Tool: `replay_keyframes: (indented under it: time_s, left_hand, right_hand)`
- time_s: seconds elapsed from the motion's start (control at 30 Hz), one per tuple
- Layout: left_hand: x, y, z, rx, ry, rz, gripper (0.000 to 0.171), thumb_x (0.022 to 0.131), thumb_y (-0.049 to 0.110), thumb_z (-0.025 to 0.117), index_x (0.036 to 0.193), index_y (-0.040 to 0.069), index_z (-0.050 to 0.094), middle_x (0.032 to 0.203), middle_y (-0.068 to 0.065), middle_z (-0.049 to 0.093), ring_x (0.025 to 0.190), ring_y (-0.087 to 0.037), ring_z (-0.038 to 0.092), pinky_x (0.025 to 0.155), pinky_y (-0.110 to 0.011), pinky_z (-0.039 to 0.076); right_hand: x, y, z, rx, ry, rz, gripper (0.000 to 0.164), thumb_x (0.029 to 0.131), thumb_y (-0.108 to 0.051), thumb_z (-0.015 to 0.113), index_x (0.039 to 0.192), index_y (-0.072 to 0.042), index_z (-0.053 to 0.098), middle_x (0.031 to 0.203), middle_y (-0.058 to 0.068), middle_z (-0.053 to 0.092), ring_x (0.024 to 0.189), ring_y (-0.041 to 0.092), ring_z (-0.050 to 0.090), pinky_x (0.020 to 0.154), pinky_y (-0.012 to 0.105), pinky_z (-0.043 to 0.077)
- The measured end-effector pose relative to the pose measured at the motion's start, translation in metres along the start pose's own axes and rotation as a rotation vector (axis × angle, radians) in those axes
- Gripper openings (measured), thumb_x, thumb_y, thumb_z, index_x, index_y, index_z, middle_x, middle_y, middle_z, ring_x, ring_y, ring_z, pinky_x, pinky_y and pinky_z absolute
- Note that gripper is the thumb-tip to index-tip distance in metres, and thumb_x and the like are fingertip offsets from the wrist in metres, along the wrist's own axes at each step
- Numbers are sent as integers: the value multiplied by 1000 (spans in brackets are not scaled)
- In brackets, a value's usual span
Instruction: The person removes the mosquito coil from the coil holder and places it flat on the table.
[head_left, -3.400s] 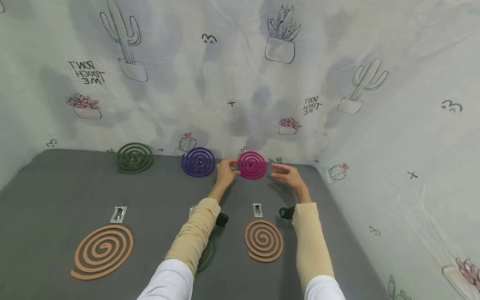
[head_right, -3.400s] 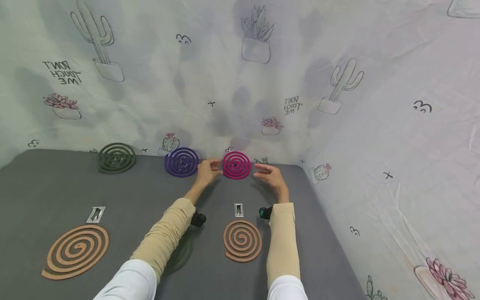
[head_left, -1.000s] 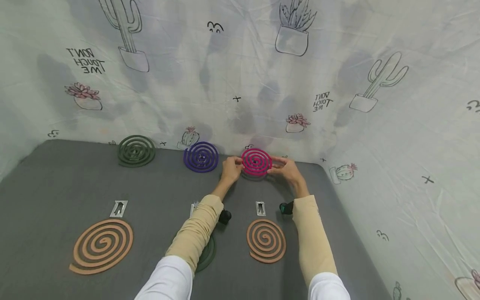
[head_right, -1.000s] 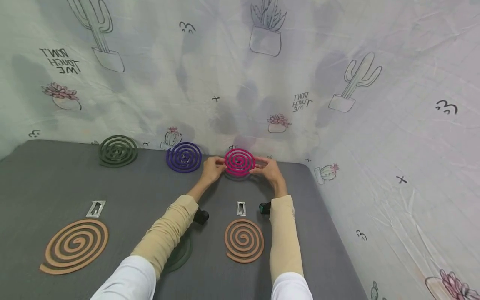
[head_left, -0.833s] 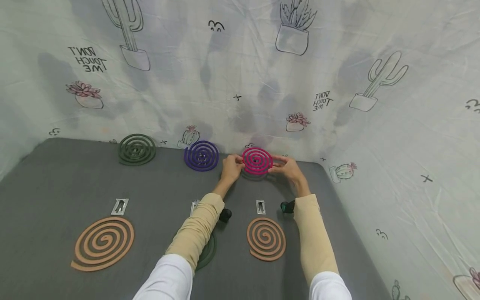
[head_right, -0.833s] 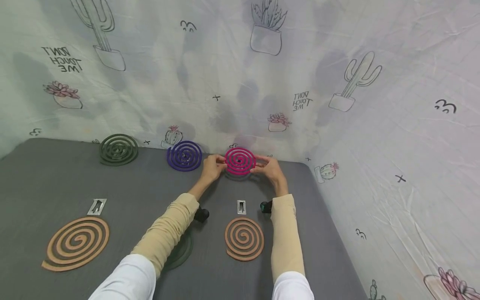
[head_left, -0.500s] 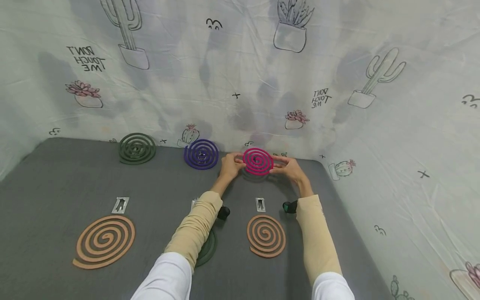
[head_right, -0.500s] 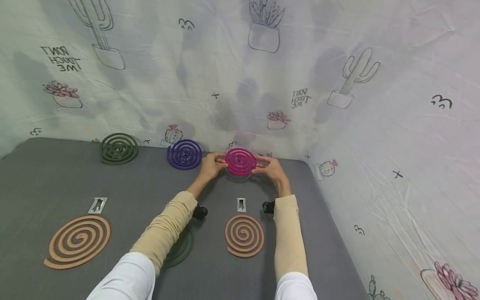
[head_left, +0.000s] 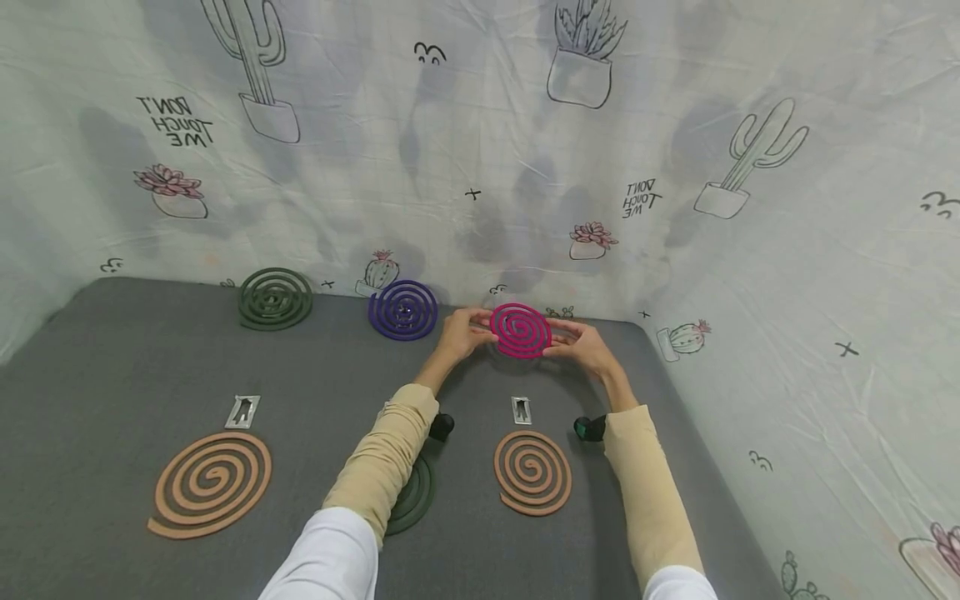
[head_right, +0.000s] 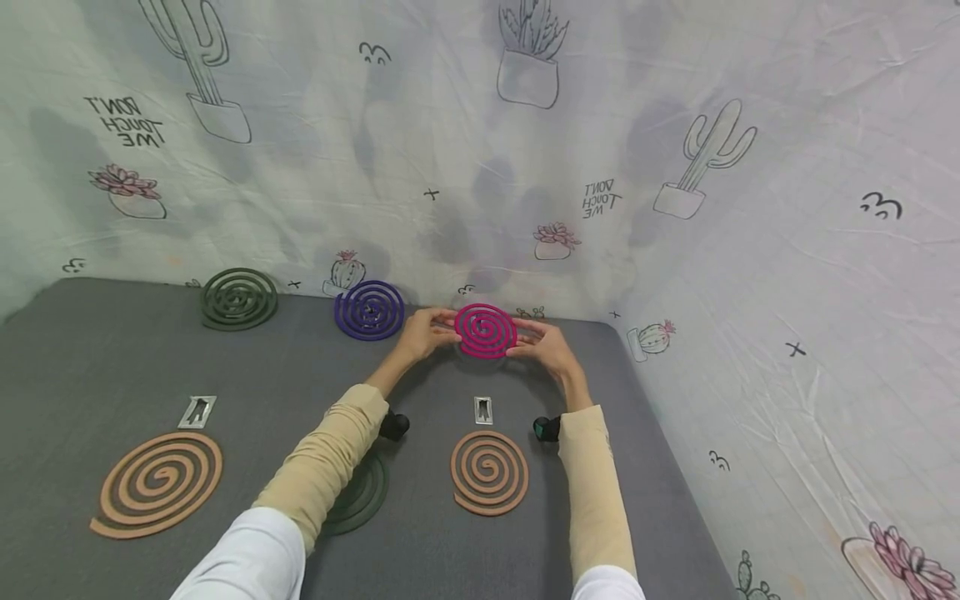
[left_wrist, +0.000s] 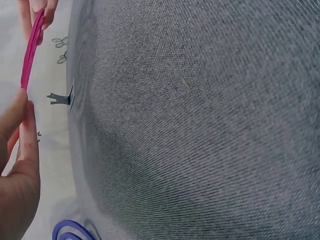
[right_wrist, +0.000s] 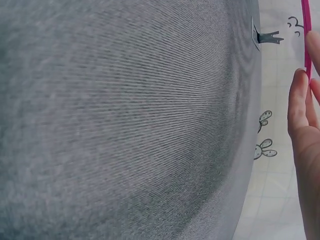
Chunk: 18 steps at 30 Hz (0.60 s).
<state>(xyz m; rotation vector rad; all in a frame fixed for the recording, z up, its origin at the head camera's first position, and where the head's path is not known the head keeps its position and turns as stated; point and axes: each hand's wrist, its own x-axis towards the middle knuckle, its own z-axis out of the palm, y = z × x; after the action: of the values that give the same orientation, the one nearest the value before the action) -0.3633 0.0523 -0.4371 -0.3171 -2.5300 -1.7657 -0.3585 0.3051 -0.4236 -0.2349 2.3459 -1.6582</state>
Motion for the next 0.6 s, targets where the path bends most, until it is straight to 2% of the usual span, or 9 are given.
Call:
replay_keyframes:
  time_s: [0.27,0.47,0.6]
  left_hand:
    - [-4,2,-2,28,-40,-16,41,75,4,81,113,-3,66,108,-17,68,91,-31,69,75,-33,58]
    - [-6,1,-2,19,-89,-34,52,74,3,82,122,-1,63,111,-17,66,92,-30,69,72,-32,58]
    - [-5,1,-4,60,-136,-20,58,73,3,83,126,-3,61,111,-18,66,89,-28,70,70,-28,57]
  right_hand:
    - [-2,-1,4,30,-35,7,74,78,10,72,144,3,38,139,26,46,120,33,52,91,25,51]
    - [-6,-1,6,24,-27,-7,74,77,12,73,143,3,40,139,26,46,108,19,58,86,21,52]
    - [-9,0,6,26,-35,-25,73,76,12,73,141,4,42,133,30,50,99,13,60,83,22,53]
